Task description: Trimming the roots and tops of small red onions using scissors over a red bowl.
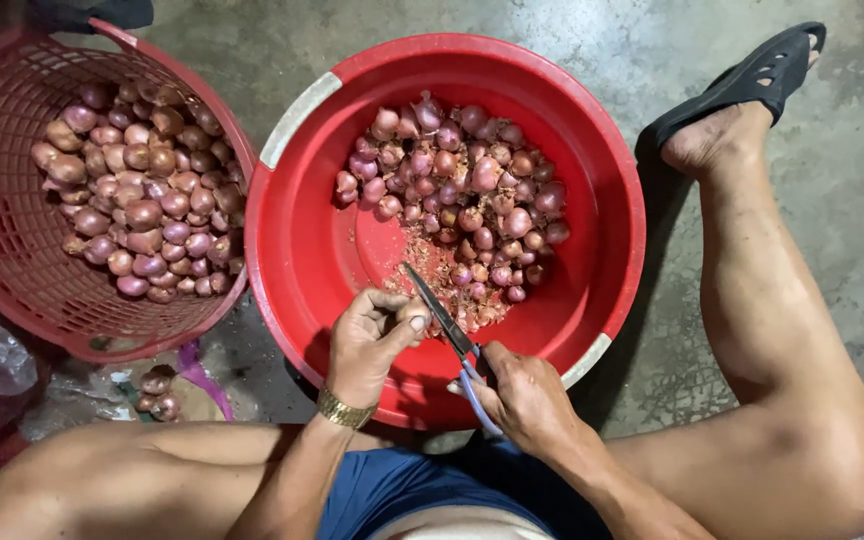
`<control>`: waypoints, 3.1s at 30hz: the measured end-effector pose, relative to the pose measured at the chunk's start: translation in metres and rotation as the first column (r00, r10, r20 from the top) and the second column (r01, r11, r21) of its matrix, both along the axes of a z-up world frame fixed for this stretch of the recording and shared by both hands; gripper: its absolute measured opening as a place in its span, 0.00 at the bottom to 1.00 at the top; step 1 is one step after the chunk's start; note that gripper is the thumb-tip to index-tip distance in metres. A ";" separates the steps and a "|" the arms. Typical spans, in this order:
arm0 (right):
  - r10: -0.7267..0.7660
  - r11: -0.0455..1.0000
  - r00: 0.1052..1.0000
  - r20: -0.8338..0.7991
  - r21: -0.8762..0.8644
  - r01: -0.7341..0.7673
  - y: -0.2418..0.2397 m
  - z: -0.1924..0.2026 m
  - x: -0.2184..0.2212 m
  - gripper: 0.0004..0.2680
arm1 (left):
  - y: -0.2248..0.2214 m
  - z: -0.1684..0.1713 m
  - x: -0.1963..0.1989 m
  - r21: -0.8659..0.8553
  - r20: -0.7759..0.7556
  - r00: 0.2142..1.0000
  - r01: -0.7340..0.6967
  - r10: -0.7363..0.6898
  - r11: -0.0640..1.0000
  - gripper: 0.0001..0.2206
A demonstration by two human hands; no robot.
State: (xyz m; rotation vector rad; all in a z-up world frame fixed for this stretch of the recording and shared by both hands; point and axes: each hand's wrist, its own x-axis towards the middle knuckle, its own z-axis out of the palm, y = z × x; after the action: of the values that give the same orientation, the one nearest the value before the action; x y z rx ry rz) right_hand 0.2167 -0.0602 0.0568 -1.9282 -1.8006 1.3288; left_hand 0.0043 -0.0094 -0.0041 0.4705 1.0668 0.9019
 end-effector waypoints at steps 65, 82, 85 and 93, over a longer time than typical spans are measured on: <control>0.048 0.922 0.967 0.249 0.362 -0.139 -0.009 -0.031 -0.004 0.16 | 0.006 -0.003 0.015 -0.321 0.206 0.979 0.053 0.015 0.945 0.13; -0.135 0.982 0.990 0.028 -0.133 0.137 0.001 -0.012 -0.006 0.12 | 0.036 -0.007 -0.004 0.009 0.122 0.966 -0.230 0.227 0.973 0.13; -0.153 0.978 0.988 0.015 -0.138 0.153 0.001 -0.013 -0.007 0.12 | 0.040 -0.010 -0.007 0.138 0.121 0.969 -0.229 0.213 0.964 0.09; -0.314 0.915 0.949 -0.017 -0.273 0.298 0.003 -0.006 -0.009 0.07 | 0.047 -0.004 -0.016 -0.017 0.108 0.928 -0.356 0.356 0.934 0.12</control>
State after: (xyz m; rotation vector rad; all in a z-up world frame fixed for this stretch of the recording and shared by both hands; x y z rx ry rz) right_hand 0.2080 -0.0571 0.0511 -2.1666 -1.2726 1.5582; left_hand -0.0114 0.0376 -0.0079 0.2270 1.0673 1.2367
